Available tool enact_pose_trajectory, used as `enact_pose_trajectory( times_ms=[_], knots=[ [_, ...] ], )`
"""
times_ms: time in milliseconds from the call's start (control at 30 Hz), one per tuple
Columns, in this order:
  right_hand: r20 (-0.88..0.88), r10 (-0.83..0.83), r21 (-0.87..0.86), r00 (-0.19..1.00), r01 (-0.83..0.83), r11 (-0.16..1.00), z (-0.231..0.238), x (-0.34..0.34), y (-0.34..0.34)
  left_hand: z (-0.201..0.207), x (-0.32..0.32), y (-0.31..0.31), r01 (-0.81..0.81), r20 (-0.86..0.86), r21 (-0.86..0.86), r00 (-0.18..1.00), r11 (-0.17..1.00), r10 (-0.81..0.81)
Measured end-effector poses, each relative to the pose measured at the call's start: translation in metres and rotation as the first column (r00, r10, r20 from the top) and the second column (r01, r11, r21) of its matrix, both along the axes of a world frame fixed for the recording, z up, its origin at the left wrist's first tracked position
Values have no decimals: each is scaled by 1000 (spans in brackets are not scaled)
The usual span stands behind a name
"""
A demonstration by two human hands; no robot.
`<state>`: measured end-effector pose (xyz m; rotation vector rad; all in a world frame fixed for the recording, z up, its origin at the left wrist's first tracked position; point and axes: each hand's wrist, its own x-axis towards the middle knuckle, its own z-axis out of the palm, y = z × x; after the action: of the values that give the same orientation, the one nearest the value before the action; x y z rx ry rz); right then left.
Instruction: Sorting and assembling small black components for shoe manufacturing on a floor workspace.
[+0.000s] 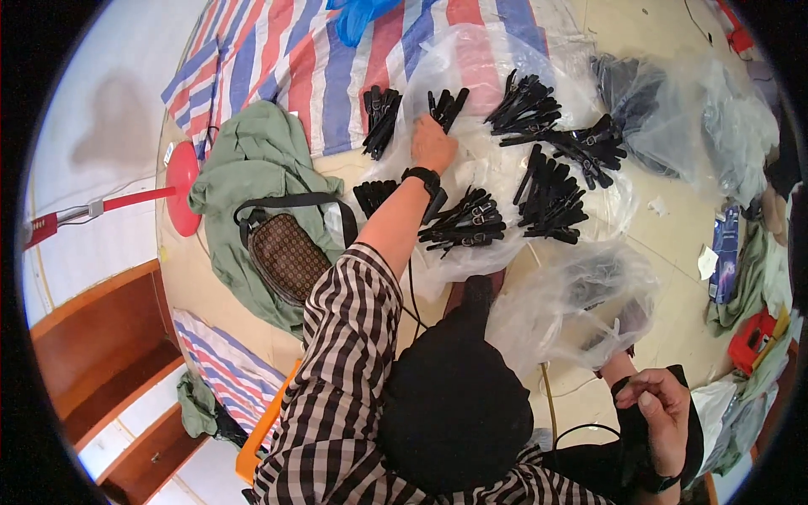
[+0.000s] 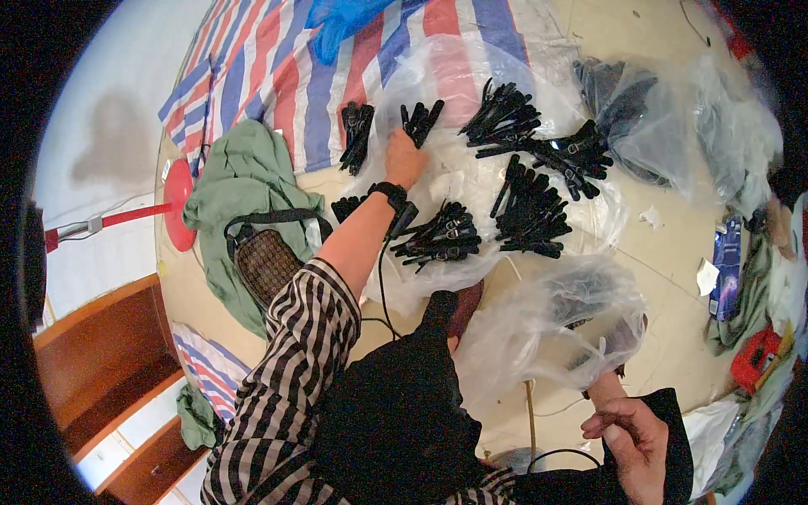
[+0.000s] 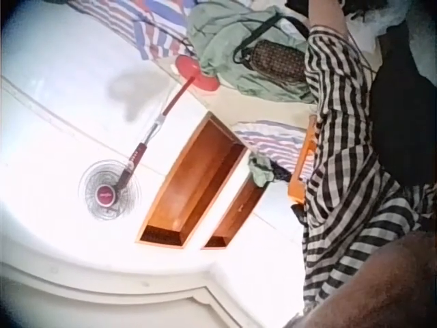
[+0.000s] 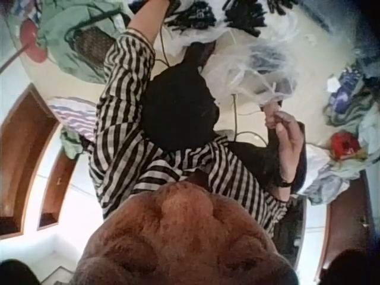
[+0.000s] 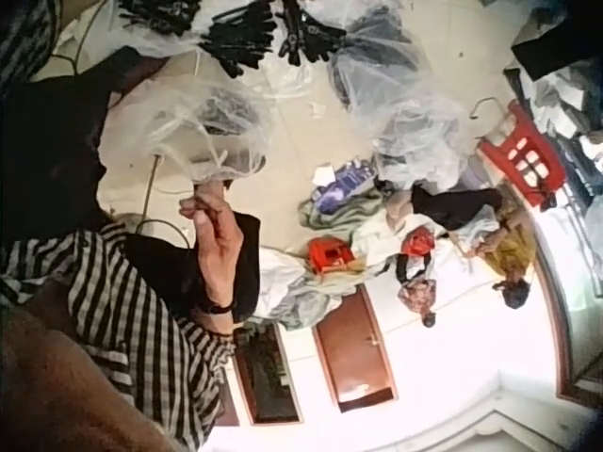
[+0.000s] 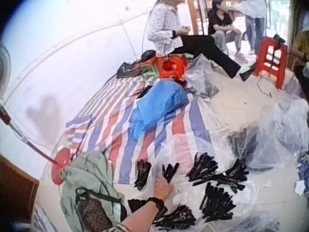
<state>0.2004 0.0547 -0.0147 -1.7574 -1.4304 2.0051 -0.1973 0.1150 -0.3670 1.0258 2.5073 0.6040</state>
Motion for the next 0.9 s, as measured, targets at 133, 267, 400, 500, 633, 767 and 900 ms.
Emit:
enact_pose_trajectory(
  times_ms=[133,267,400,500,633,767,900],
  knots=[
    [11,9,-3,1000,-9,1000,2,1,1,8,4,2,-58,-7,-13,998,998,58],
    [17,8,-7,1000,-7,1000,0,0,0,25,2,6,-24,7,-62,1000,998,25],
    [-2,-12,-5,1000,12,1000,-3,-2,0,39,0,17,-53,-7,-101,999,993,53],
    [-1,-26,-5,1000,26,1000,-5,-1,1,46,0,16,-67,-63,-72,996,995,62],
    [3,-5,-21,1000,5,1000,-4,0,1,37,-19,-3,8,-280,386,954,922,109],
    [17,8,-22,1000,-8,1000,-2,2,0,36,-6,-15,-11,-107,224,994,975,36],
    [7,5,-20,1000,-5,1000,-3,-2,2,33,4,-10,136,-208,91,971,986,-115]
  ],
)
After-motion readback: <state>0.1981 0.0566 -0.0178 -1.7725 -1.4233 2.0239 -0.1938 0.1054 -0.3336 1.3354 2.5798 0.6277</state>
